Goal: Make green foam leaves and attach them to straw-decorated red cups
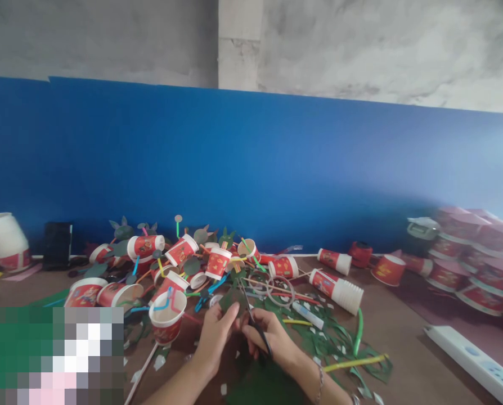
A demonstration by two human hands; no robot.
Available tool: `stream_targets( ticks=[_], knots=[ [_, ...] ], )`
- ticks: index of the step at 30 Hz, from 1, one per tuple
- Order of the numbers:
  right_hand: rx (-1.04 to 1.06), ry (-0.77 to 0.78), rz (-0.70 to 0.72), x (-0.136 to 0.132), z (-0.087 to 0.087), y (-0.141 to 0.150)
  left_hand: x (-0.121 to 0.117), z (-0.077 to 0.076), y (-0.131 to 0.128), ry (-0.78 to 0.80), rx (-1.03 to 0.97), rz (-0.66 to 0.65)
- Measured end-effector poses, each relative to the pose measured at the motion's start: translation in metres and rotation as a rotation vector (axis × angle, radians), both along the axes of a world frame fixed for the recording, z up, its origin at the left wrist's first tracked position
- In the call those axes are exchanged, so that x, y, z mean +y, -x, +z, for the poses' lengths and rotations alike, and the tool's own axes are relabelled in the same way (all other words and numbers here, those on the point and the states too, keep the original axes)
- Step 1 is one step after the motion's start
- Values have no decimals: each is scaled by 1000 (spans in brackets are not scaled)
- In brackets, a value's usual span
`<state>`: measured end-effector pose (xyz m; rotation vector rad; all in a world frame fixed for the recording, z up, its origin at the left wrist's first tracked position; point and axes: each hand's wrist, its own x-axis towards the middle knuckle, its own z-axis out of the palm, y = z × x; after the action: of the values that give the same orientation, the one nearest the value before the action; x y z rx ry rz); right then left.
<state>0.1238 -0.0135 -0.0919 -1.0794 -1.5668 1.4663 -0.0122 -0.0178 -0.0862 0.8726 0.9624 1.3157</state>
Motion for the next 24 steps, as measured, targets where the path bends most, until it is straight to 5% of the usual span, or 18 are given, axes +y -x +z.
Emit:
stream_targets(
  ticks=[24],
  knots=[
    [-40, 0, -25, 0, 2, -1, 2, -2, 3, 15, 9, -8]
  ],
)
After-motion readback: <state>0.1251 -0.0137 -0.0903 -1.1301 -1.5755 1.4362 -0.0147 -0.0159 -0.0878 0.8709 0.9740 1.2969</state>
